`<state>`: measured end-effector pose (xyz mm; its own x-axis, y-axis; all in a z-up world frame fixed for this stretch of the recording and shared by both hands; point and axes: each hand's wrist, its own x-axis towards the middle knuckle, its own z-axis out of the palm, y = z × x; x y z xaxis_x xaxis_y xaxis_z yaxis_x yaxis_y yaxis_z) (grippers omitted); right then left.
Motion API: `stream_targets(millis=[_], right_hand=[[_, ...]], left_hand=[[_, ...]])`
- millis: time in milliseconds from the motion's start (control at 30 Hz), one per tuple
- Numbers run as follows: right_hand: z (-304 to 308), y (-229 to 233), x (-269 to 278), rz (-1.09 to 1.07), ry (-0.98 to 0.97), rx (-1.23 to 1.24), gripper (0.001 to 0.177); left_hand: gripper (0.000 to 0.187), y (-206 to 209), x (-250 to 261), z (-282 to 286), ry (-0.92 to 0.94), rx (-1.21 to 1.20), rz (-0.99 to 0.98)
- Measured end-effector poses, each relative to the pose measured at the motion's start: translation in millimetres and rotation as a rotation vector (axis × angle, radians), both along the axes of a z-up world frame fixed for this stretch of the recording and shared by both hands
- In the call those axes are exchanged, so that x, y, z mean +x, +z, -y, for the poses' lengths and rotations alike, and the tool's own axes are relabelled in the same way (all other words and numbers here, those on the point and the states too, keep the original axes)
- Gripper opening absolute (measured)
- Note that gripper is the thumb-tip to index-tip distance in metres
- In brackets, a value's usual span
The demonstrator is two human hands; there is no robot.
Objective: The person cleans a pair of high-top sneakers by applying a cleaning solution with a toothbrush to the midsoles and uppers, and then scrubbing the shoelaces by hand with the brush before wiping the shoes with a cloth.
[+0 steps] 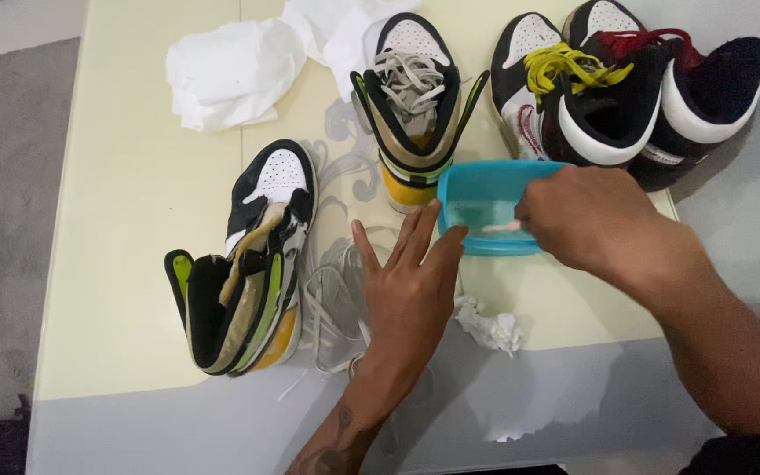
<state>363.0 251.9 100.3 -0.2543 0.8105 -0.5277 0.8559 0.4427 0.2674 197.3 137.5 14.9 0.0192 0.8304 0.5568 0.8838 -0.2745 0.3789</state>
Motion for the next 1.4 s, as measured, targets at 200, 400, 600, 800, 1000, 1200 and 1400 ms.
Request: stream_targets(millis=[200,400,600,800,1000,1200,1400], right_hand=[[22,25,6,-0.069,-0.067,0.083,0.029],[102,-4,70,-0.181,0.148,0.644,0.046],[125,-35,61,-0.729,-0.138,0.371,0.058],[138,-26,42,-0.825,-0.32,0.346,0.058],[146,-47,51,-0.899,-0.214,0.56,0.047],[153,-63,51,-0.994,-0.311,0.597,0.046],[177,-62,-2,-1.359,-0.574,0.335,0.044]], left_hand=[[0.016,4,5,0,0.051,0.042,-0.026],[0.018,1,2,-1,0.056,0.094,-0.018],[0.017,7,5,1,0.059,0.122,-0.017],[0.021,1,8,7,0.084,0.154,-0.001],[0.024,10,6,14,0.081,0.217,-0.023],[0.045,4,-14,40,-0.071,0.092,-0.009],[0.039,57,-120,106,-0.067,-0.011,-0.09]])
